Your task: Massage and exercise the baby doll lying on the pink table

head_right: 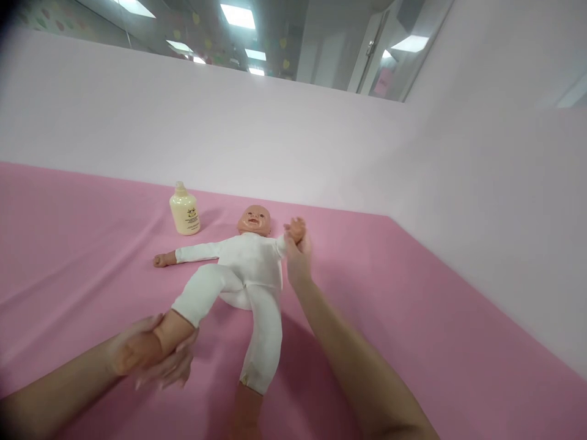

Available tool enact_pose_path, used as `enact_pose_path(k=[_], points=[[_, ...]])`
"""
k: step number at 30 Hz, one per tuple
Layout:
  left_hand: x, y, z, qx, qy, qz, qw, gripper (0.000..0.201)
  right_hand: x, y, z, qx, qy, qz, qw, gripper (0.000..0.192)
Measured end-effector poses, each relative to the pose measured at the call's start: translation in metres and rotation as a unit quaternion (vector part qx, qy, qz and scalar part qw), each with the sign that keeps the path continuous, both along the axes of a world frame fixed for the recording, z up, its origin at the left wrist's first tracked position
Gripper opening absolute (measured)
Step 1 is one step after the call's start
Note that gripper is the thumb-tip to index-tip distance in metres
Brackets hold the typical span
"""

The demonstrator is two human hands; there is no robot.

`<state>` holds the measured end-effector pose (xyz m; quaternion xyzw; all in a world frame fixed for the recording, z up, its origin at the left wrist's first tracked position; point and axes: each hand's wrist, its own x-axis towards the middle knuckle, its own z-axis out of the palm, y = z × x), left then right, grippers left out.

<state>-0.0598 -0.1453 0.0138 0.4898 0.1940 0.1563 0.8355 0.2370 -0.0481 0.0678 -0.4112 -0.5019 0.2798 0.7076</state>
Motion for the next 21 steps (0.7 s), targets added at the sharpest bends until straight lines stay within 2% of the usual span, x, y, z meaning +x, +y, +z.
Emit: enact_pose_path(k=[3,6,8,11,21], points=[[0.007,0.004,0.002,-0.049,-0.084,0.045,0.994,0.060,-0.016,-0.017,0.006,0.025,-0.178,0.043,0.983,0.025],[0.013,0.005,0.007,-0.097,-0.108,0.096,0.985,0.053,-0.027,-0.030,0.005,0.065,-0.362,0.092,0.925,0.023],[0.015,0.004,0.008,-0.109,-0.090,0.118,0.983,0.052,-0.031,-0.034,0.001,0.097,-0.433,0.104,0.890,0.026],[0.017,0.002,0.006,-0.106,-0.061,0.139,0.983,0.052,-0.034,-0.035,-0.004,0.120,-0.468,0.108,0.869,0.028],[0.019,0.003,0.000,-0.090,-0.011,0.171,0.981,0.053,-0.034,-0.034,-0.006,0.123,-0.474,0.106,0.865,0.028]])
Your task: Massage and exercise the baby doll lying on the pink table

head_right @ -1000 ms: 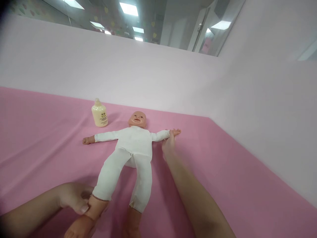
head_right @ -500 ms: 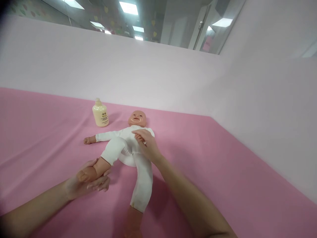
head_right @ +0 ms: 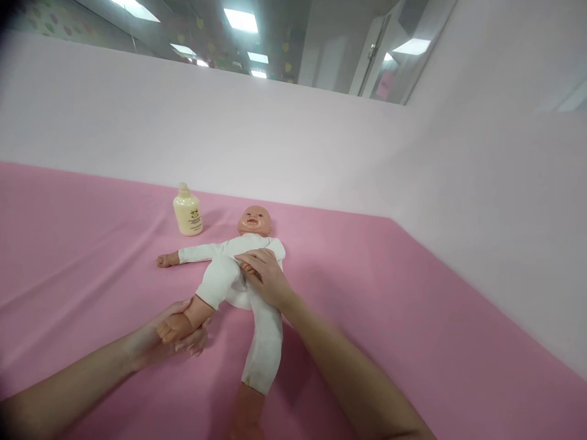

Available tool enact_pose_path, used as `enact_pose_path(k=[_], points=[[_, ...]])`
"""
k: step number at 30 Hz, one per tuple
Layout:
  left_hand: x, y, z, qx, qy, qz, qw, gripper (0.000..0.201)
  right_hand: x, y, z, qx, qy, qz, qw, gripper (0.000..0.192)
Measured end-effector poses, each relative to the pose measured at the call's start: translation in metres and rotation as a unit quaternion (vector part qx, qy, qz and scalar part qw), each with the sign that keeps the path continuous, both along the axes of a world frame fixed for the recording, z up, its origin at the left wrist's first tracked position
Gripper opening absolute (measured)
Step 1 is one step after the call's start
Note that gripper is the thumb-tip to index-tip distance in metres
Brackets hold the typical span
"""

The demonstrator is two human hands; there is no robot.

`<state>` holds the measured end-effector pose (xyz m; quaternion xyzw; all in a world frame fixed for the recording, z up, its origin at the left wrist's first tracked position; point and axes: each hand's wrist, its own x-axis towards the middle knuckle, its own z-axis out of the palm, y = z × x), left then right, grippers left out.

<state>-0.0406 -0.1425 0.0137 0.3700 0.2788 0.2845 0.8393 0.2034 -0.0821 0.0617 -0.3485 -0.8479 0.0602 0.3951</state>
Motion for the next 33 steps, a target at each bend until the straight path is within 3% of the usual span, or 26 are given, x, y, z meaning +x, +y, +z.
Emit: enact_pose_path(k=[15,33], points=[[-0.001,-0.001,-0.003,0.019,-0.008,-0.070,0.997,0.057,0.000,0.000,0.001,0.006,0.013,-0.012,1.000,0.028],[-0.002,0.010,-0.021,0.009,-0.023,-0.063,0.998,0.058,-0.008,-0.011,0.015,0.037,0.010,0.009,0.999,0.030]])
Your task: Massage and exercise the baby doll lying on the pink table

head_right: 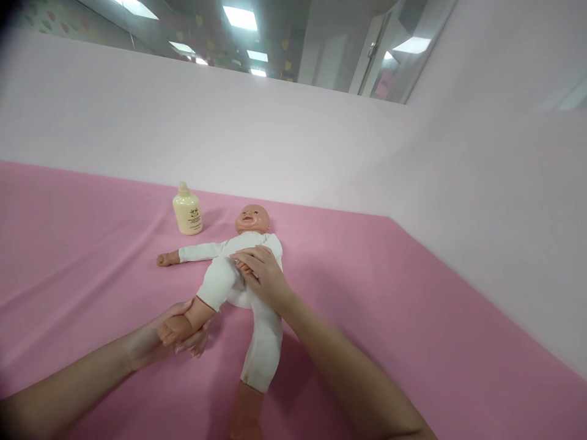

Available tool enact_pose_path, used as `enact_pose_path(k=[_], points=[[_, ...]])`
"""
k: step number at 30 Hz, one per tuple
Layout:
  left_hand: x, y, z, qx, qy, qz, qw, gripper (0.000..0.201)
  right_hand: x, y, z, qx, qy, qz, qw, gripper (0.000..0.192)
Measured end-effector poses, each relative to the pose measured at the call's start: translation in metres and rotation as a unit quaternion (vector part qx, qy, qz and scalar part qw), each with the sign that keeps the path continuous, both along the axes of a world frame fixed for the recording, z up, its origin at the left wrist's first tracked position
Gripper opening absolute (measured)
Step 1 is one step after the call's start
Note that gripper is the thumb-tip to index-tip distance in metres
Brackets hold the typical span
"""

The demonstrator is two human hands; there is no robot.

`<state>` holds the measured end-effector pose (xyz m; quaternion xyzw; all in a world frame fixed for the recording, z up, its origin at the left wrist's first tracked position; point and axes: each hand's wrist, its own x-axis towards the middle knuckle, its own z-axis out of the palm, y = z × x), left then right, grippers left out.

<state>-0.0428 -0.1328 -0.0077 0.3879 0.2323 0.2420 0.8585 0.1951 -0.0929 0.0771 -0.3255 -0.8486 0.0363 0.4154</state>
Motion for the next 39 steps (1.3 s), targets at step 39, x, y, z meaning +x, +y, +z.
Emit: enact_pose_path(k=[39], points=[[0.002,-0.005,0.006,-0.030,-0.004,0.035,0.999,0.054,0.002,-0.001,-0.006,0.043,-0.029,0.015,0.999,0.033]])
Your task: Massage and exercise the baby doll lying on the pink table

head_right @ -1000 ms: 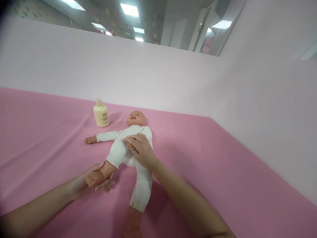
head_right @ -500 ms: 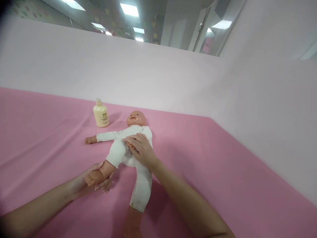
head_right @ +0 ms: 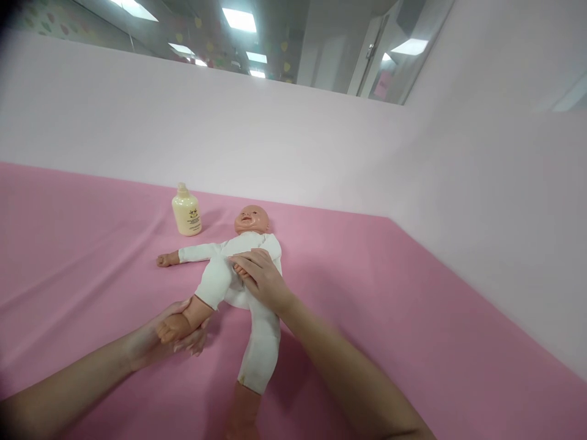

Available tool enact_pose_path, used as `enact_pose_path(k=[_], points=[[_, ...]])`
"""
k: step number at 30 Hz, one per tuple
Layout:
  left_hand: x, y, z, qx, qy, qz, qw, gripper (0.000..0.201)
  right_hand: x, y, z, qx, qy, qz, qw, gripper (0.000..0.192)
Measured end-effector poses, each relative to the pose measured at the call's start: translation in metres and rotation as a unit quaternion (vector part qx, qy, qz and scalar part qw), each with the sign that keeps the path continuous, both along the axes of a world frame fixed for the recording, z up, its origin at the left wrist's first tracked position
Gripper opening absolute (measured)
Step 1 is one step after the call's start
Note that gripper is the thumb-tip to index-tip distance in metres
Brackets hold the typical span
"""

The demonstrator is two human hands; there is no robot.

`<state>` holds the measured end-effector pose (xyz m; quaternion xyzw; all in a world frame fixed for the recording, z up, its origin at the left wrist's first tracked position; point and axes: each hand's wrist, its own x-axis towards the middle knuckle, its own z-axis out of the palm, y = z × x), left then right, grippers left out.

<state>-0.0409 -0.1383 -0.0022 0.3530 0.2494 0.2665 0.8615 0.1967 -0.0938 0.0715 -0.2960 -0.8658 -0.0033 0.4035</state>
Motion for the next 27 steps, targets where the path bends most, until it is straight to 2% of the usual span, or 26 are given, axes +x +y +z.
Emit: enact_pose_path(k=[6,12,23,27], points=[[0.0006,0.0004,0.0011,0.011,-0.004,0.003,1.000,0.059,-0.0012,-0.0012,0.0007,-0.015,0.009,-0.006,1.000,0.032],[-0.0002,-0.0009,0.0079,0.015,-0.002,0.003,1.000,0.056,-0.0018,-0.0005,0.0001,-0.012,0.023,-0.007,1.000,0.032],[0.0011,-0.0018,0.0095,0.022,0.010,0.010,1.000,0.056,-0.0034,-0.0016,0.0017,-0.003,0.021,-0.003,1.000,0.032],[0.0006,-0.0009,0.0059,0.009,0.007,-0.005,1.000,0.057,-0.0034,-0.0027,0.0023,-0.008,0.016,-0.004,1.000,0.033]])
